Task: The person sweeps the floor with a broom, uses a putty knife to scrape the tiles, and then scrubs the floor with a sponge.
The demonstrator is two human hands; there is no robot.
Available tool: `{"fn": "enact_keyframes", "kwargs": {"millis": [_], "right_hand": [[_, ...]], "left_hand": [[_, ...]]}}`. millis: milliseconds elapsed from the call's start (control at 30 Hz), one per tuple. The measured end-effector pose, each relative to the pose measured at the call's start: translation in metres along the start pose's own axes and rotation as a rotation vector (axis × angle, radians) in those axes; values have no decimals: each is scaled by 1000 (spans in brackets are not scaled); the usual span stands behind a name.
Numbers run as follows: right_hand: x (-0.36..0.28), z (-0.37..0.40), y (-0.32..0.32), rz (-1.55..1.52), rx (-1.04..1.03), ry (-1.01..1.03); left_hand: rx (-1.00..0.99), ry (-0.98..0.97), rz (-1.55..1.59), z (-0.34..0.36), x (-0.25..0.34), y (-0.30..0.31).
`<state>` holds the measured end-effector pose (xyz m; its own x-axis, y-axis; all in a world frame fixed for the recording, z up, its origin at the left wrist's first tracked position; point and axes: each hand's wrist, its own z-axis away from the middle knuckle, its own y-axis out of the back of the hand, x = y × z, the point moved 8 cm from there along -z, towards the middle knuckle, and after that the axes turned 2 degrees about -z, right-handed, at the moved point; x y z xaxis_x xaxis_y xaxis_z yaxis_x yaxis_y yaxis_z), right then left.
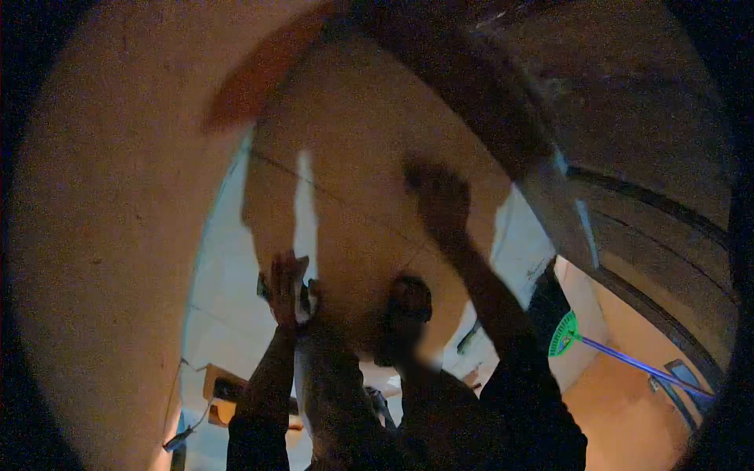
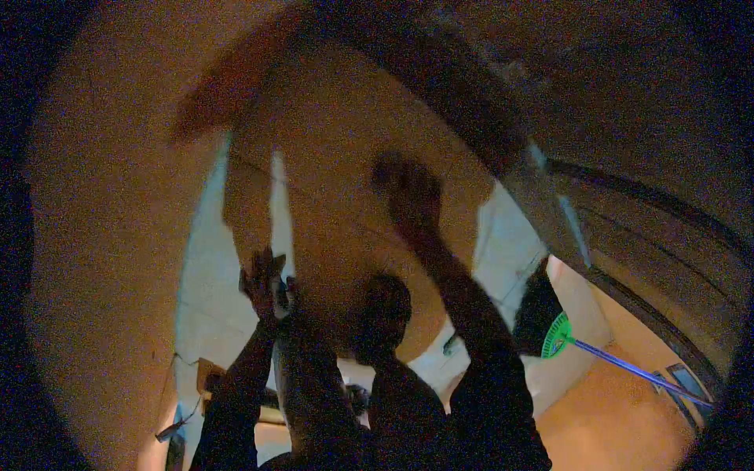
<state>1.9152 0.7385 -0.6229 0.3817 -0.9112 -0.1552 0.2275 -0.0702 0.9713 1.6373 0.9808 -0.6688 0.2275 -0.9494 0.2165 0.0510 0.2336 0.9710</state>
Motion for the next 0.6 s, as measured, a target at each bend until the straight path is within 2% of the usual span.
{"fn": "enact_keyframes", "kwargs": {"millis": [67,167,200,233,300,333,400,433,467,567,600], "right_hand": [[17,-33,19,72,509,132],[-3,-23,14,-109,42,-142],[-37,20,31,-57,387,114],[-16,-1,11,-119,311,67],[5,-40,20,-255,95,-44],[17,-39,15,-327,-38,-115],[21,8,-7,-291,-192,-171],[13,26,-16,-181,-172,-123],[3,34,-22,-74,-122,-78],[-13,-18,-4,134,96,87],[-11,-30,-1,86,122,125]], "left_hand": [[-26,1,28,-3,9,13],[-83,14,98,-8,15,21],[-95,21,126,-14,14,21],[17,-5,114,-24,15,27],[177,-43,88,-19,19,39],[115,-18,42,-20,22,44],[-29,58,197,-9,14,27],[-73,100,268,-10,9,22],[63,11,118,-18,21,43],[130,-6,68,-12,14,36],[156,-14,46,-21,8,23]]}}
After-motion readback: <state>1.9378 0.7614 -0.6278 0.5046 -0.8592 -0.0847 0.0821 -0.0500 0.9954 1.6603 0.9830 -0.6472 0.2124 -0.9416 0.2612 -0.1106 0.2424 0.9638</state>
